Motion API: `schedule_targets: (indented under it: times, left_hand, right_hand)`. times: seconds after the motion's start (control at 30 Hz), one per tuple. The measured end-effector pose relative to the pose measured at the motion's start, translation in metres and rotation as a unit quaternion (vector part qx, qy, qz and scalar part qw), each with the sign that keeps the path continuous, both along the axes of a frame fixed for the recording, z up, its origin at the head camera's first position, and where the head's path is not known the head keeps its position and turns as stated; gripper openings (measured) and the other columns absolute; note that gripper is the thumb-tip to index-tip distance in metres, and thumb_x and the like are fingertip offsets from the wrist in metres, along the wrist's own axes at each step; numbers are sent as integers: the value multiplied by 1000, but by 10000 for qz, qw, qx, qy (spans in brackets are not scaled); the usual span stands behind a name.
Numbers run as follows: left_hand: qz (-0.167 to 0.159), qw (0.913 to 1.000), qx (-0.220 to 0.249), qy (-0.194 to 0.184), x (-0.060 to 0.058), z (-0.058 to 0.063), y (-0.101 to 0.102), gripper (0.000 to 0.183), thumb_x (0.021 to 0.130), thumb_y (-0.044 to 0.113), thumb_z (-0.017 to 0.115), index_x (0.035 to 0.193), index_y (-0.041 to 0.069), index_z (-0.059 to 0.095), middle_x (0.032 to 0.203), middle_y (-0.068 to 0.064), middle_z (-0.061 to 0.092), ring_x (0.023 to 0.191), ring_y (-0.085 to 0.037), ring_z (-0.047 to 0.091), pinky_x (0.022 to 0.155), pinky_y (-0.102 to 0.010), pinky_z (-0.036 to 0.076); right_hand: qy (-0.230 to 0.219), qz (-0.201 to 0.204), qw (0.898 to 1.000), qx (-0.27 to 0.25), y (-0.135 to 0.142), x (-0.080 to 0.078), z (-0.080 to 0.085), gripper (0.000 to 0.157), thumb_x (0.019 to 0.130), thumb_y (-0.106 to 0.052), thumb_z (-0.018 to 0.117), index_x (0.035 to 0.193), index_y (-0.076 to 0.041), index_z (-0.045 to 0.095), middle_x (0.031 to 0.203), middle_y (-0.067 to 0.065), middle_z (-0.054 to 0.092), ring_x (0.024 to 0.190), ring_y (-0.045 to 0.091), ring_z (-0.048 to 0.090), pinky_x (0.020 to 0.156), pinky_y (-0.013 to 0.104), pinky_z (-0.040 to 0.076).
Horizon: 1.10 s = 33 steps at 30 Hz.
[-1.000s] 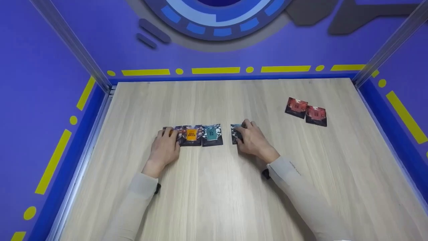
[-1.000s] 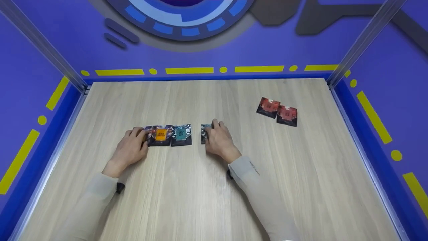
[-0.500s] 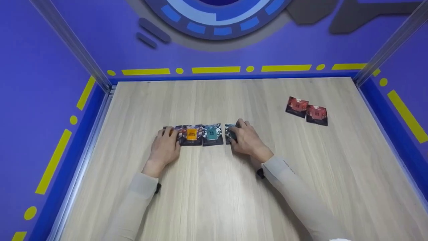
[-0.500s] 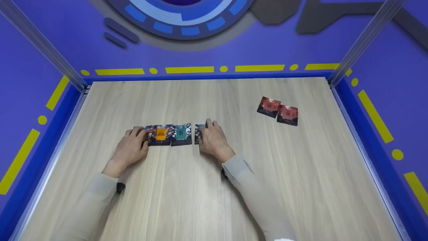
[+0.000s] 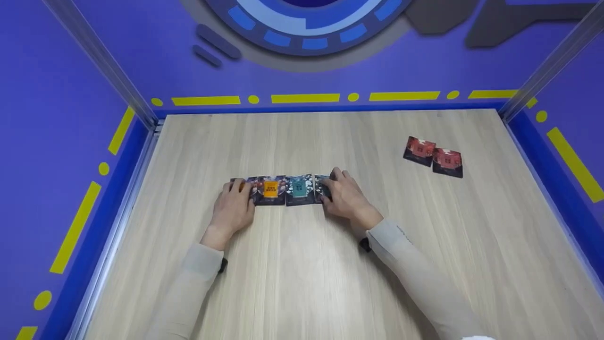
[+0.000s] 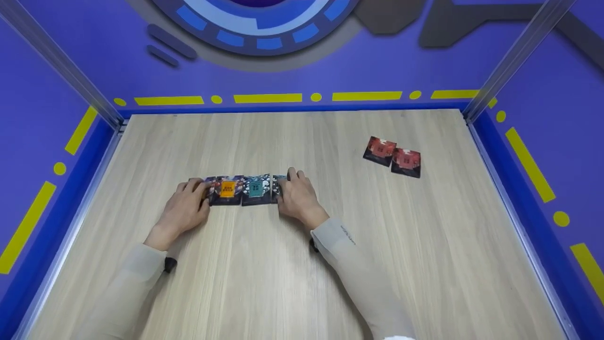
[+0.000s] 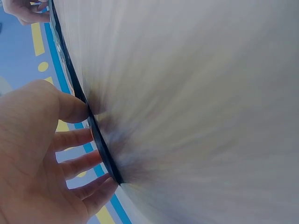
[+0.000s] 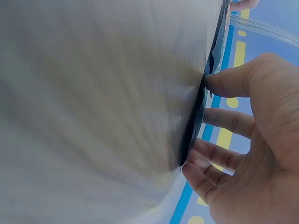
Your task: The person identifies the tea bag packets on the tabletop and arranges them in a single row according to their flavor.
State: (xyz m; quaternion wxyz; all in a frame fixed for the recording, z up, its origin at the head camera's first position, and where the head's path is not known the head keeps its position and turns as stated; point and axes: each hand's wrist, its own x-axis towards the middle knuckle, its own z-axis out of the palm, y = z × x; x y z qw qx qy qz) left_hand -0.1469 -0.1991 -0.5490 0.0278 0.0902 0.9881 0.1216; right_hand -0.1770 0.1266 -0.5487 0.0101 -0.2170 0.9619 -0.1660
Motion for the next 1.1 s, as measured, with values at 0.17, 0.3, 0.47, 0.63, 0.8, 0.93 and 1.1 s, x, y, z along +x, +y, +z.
schedule_targets:
  times: [0.17, 0.3, 0.47, 0.63, 0.8, 0.93, 1.1]
  left_hand:
    - [4, 10000, 10, 40, 0, 1, 0, 53, 106, 24, 54, 154, 1, 52, 158, -25, 47, 145, -49, 45, 121, -60, 42]
    - [-23, 10000, 9, 80, 1, 1, 0, 53, 106, 24, 55, 154, 0, 52, 157, -25, 48, 144, -49, 46, 120, -60, 42]
    - [-61, 9999, 10, 109, 1, 1, 0, 53, 106, 24, 56, 153, 0, 53, 156, -25, 48, 143, -49, 46, 120, -61, 43]
    - [-65, 9999, 16, 146, 1, 1, 0, 52, 106, 23, 57, 152, 0, 54, 155, -25, 49, 143, -50, 47, 119, -61, 43]
    - [-48, 9999, -1, 148, 2, 0, -1, 52, 105, 23, 56, 152, -1, 54, 155, -25, 49, 143, -50, 46, 118, -62, 44]
    - [-41, 9999, -8, 93, 1, 0, -1, 53, 106, 22, 55, 154, -1, 52, 157, -26, 48, 144, -51, 45, 120, -61, 43]
    - [-51, 10000, 6, 68, 1, 1, 0, 53, 106, 22, 54, 154, 0, 51, 158, -25, 47, 145, -51, 44, 119, -63, 43]
  right_hand:
    - [-119, -16, 9999, -41, -2, 0, 2, 49, 96, -27, 73, 139, -4, 69, 130, 20, 56, 112, 36, 55, 97, 50, 53]
    - [-185, -6, 9998, -102, -3, 0, 1, 49, 97, -27, 74, 141, -5, 69, 132, 21, 56, 113, 36, 55, 98, 51, 53]
    - [-215, 4, 9995, -220, 0, 0, -1, 49, 96, -27, 75, 140, -6, 69, 134, 21, 56, 114, 37, 55, 99, 52, 52]
    - [-267, 29, 9987, -432, 2, -1, -2, 48, 97, -26, 74, 140, -6, 69, 137, 21, 56, 117, 38, 55, 102, 54, 50]
    - [-91, 64, 9963, -847, 8, -1, -3, 41, 99, -23, 73, 135, -3, 71, 134, 20, 60, 115, 38, 57, 101, 55, 51]
    - [140, -16, 9942, -1068, 19, -5, -2, 36, 99, -20, 73, 131, -2, 73, 133, 20, 63, 113, 39, 59, 99, 55, 52]
    - [90, -391, 9937, -1047, 39, -14, 0, 36, 100, -21, 70, 131, -3, 72, 137, 19, 62, 121, 39, 58, 107, 57, 50]
